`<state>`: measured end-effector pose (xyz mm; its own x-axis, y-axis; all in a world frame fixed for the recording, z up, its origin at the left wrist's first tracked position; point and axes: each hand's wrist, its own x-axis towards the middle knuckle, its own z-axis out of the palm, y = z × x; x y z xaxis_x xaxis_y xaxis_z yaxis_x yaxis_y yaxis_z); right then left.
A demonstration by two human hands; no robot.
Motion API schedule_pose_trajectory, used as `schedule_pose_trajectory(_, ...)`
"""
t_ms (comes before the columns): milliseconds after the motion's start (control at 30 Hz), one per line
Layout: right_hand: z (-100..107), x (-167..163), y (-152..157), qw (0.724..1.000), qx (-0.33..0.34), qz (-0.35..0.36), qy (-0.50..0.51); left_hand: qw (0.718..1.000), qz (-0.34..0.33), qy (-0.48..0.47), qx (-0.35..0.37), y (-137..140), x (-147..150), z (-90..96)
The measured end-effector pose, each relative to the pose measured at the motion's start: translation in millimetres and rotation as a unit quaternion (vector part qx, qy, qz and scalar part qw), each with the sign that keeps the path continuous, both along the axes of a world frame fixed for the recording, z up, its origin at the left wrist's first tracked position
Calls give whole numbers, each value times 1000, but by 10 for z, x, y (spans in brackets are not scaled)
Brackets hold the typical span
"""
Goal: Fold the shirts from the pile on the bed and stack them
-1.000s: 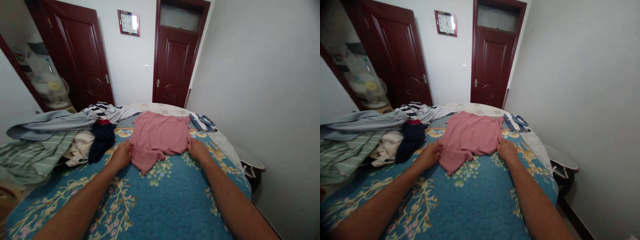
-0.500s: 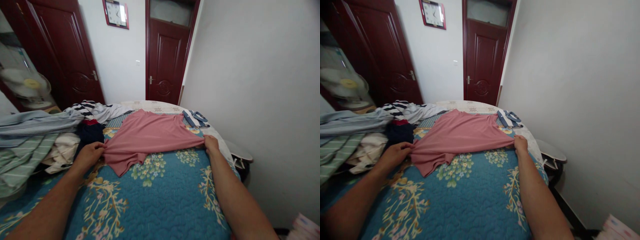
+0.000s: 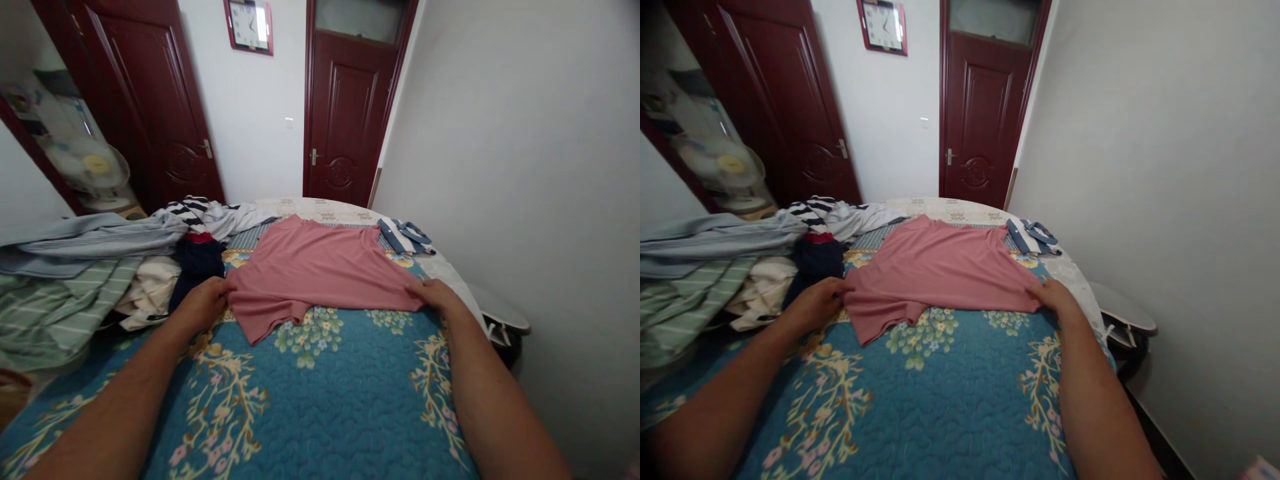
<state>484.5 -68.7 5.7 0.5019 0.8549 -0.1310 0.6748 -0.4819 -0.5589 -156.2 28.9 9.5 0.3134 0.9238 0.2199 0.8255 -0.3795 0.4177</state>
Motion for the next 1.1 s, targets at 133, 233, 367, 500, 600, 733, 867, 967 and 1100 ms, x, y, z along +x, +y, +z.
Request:
schedule_pose_trajectory(133,-24,-103,-24,991,85,37,95,1000,-3,-12,17,-66,102,55)
schedule_pose_trajectory(233,-21,-193,16,944,278,-28,174,995,61,-76,19,-143,127,194)
schedule_pose_trajectory(367,37,-237,55,857,371,-97,343,976,73,-194,-70,-274,87,450)
schedule_pose_trajectory(500,111,-174,-29,794,351,-41,495,938,-13,-256,-234,-379,-55,559)
schedule_pose_trajectory(600,141,-167,-93,759,337,13,556,903,-40,-282,-321,-422,-159,547)
schedule_pose_trajectory(733,141,-238,-102,772,323,20,547,872,-34,-353,-339,-448,-165,538)
schedule_pose_trajectory(867,148,-226,-117,771,339,3,539,868,-48,-387,-307,-426,-107,542)
schedule_pose_trajectory(967,156,-148,-110,768,361,-28,528,900,-29,-370,-227,-384,-98,543)
schedule_pose_trajectory(1100,139,-87,-69,771,349,-75,527,946,14,-280,-163,-352,-117,541)
